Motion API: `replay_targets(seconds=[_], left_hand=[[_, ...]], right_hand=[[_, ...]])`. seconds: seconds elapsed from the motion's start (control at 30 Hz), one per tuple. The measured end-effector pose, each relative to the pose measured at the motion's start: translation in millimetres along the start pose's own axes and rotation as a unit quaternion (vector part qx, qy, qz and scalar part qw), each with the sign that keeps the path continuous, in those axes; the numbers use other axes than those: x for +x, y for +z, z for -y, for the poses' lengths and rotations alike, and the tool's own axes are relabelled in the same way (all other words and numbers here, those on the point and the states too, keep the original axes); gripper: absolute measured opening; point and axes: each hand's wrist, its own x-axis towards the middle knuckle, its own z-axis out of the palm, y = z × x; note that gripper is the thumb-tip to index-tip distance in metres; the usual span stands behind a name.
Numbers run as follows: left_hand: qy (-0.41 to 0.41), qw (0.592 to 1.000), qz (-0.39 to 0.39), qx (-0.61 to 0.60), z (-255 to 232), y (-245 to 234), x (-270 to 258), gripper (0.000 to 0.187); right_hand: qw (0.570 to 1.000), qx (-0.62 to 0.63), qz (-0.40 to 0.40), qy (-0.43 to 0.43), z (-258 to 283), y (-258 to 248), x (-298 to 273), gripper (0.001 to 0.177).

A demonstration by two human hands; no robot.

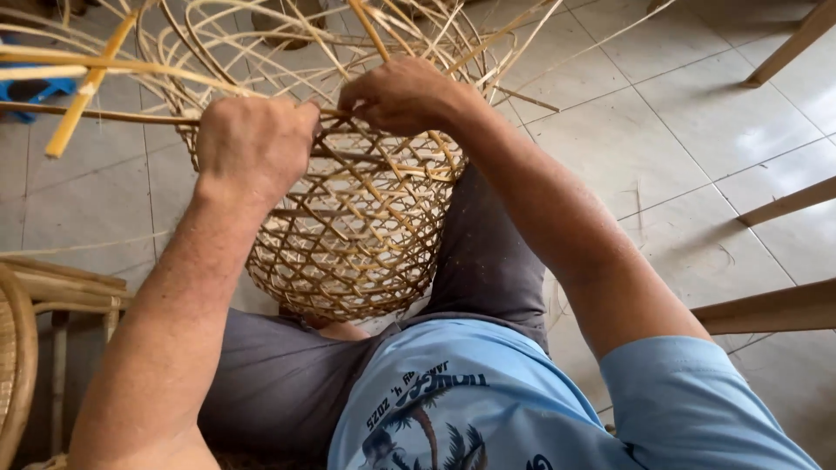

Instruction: Weaving a large conical basket using thin wooden or bamboo strips.

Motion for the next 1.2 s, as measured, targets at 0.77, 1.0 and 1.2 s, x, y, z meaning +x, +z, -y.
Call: replay_targets(seconds=[0.77, 1.0, 1.2], left_hand=[[0.096, 0.994, -0.044, 0.0, -44.1, -81.4, -32.3, 0.018], [0.171, 0.983, 0.015, -0.06, -25.7, -115.5, -24.5, 0.015], [0.047, 0.978, 0.105, -0.173, 44.6, -56.8, -4.3, 0.029]], right_hand=[[0.999, -0.026, -0.01, -0.023, 22.9, 1.6, -27.7, 0.04], [0.983, -0.019, 0.168, 0.078, 59.3, -29.4, -22.3, 0.039], [0.984, -0.044, 0.172, -0.01, 45.8, -19.0, -34.0, 0.036]])
